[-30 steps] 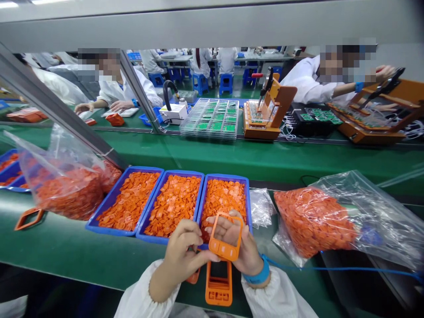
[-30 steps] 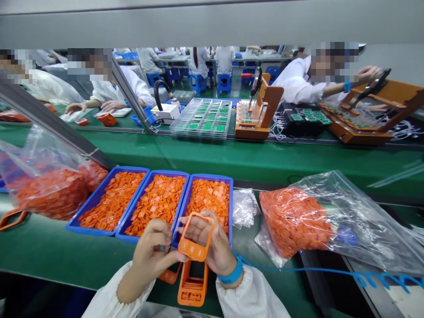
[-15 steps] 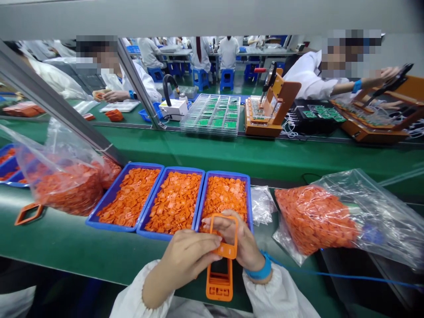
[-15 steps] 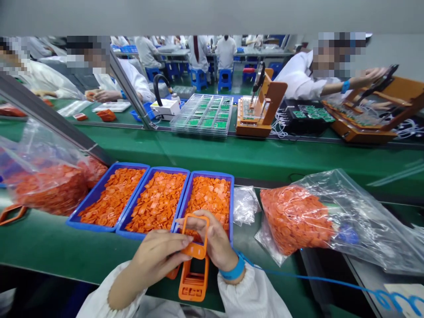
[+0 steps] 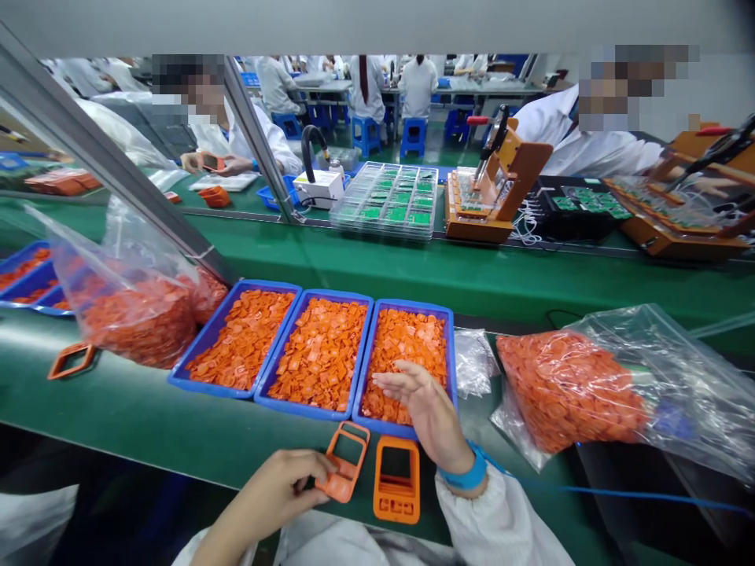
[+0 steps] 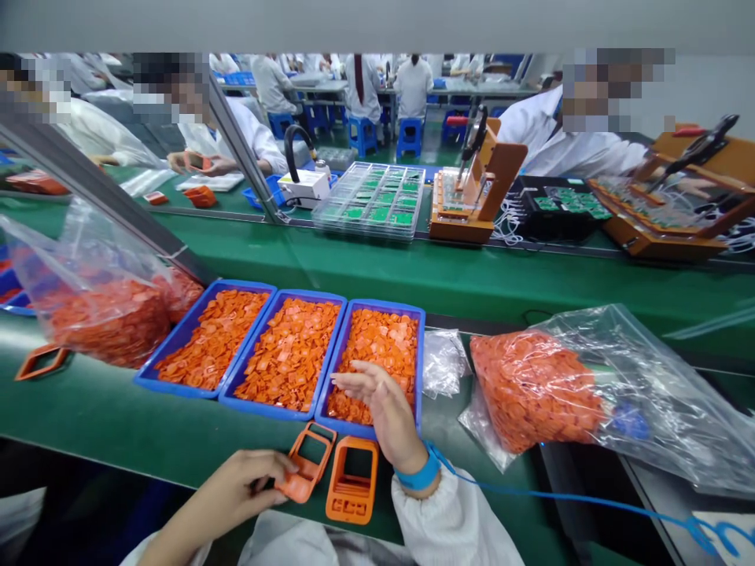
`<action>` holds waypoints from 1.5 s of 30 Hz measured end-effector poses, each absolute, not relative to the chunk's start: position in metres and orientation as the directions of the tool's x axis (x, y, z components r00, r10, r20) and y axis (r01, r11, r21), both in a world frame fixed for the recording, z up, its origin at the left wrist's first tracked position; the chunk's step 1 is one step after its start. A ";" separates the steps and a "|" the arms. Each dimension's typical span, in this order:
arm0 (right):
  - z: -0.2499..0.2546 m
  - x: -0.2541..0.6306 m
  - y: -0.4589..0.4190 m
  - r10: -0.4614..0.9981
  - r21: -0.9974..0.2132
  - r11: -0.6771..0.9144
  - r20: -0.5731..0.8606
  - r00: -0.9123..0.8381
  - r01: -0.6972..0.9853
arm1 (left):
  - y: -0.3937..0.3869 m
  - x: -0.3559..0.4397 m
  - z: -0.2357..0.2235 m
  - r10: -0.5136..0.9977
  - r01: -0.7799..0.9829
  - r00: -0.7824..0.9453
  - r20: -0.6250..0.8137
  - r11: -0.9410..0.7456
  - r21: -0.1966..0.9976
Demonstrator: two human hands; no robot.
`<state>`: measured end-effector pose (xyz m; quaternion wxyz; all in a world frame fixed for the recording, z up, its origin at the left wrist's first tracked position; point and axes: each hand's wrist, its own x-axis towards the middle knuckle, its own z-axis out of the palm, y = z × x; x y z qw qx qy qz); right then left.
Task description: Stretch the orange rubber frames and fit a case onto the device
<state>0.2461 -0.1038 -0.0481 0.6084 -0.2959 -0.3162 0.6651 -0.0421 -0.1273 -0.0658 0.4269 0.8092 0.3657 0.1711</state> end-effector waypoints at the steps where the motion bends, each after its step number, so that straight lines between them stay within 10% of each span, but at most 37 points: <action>1: -0.047 0.246 -0.104 0.997 -0.771 -0.065 -0.021 -0.077 -0.633 | -0.129 -0.041 -0.073 0.756 0.461 0.654 -0.023 -0.374 0.805; 21: -0.046 0.248 -0.099 0.993 -0.657 -0.087 -0.115 -0.015 -0.749 | -0.138 0.002 -0.040 0.682 0.504 0.687 0.251 -0.696 0.511; 31: -0.044 0.249 -0.098 0.991 -0.639 -0.091 -0.134 -0.006 -0.764 | -0.146 0.036 -0.040 0.634 0.530 0.765 0.116 -0.721 0.447; 39: -0.040 0.249 -0.102 0.997 -0.695 -0.074 -0.044 -0.060 -0.715 | -0.127 0.039 -0.021 0.712 0.390 0.575 0.404 -0.672 0.629; 45: -0.041 0.249 -0.105 0.974 -0.658 -0.200 -0.053 -0.221 -0.726 | -0.096 0.079 -0.026 0.662 0.500 0.589 0.463 -0.749 0.434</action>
